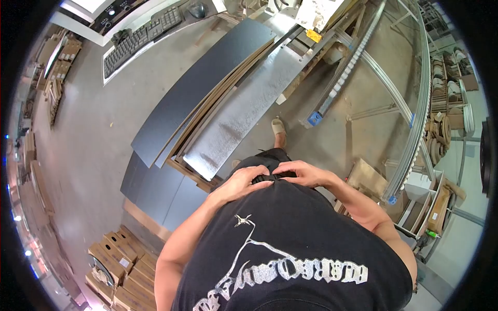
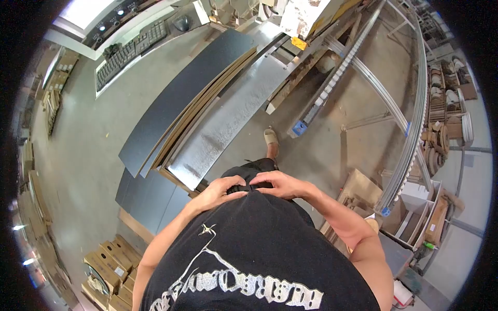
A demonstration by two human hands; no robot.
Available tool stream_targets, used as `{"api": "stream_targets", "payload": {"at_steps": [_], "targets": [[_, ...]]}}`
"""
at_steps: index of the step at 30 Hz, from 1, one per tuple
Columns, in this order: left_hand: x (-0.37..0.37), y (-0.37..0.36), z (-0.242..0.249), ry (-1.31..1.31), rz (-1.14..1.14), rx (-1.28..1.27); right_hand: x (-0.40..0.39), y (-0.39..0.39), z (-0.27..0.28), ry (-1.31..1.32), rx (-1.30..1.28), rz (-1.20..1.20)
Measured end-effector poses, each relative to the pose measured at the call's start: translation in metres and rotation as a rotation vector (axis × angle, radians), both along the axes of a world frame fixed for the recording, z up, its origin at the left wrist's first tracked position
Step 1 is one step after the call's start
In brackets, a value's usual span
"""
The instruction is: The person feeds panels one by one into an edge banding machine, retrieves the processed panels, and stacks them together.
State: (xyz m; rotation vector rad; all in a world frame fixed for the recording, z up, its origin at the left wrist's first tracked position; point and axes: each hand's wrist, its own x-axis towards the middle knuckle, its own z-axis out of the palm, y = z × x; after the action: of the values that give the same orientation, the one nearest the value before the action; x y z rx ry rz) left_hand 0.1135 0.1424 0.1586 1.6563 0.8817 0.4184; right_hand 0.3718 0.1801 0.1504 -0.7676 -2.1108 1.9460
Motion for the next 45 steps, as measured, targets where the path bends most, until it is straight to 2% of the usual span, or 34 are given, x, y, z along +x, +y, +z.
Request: {"api": "stream_targets", "payload": {"at_steps": [1,19,22,25,29,30,36,40,45], "targets": [[0.000,-0.001,-0.003,-0.011,0.007,-0.055,0.001,-0.001,0.000,0.002,-0.008,-0.001],[0.004,-0.010,0.001,-0.023,0.015,0.050,0.008,-0.008,0.006,-0.039,-0.059,0.006],[0.002,-0.009,-0.005,-0.039,-0.024,-0.015,0.011,-0.015,-0.004,0.031,-0.356,-0.060],[0.007,-0.012,0.002,-0.144,0.044,-0.055,0.013,-0.015,-0.005,0.045,-0.529,-0.052],[0.008,-0.015,-0.012,-0.140,0.027,0.055,0.019,-0.021,-0.015,-0.009,-0.377,-0.039],[0.009,-0.017,-0.008,-0.099,0.027,0.006,0.019,-0.022,-0.014,-0.016,-0.350,-0.031],[0.020,-0.017,0.013,0.001,0.045,-0.056,0.011,-0.039,-0.012,0.221,-0.312,-0.124],[0.027,-0.020,0.023,-0.007,0.124,-0.141,0.004,-0.040,-0.012,0.085,-0.294,-0.204],[0.029,-0.020,0.024,0.016,0.126,-0.194,0.006,-0.051,-0.034,0.091,-0.270,-0.292]]}}
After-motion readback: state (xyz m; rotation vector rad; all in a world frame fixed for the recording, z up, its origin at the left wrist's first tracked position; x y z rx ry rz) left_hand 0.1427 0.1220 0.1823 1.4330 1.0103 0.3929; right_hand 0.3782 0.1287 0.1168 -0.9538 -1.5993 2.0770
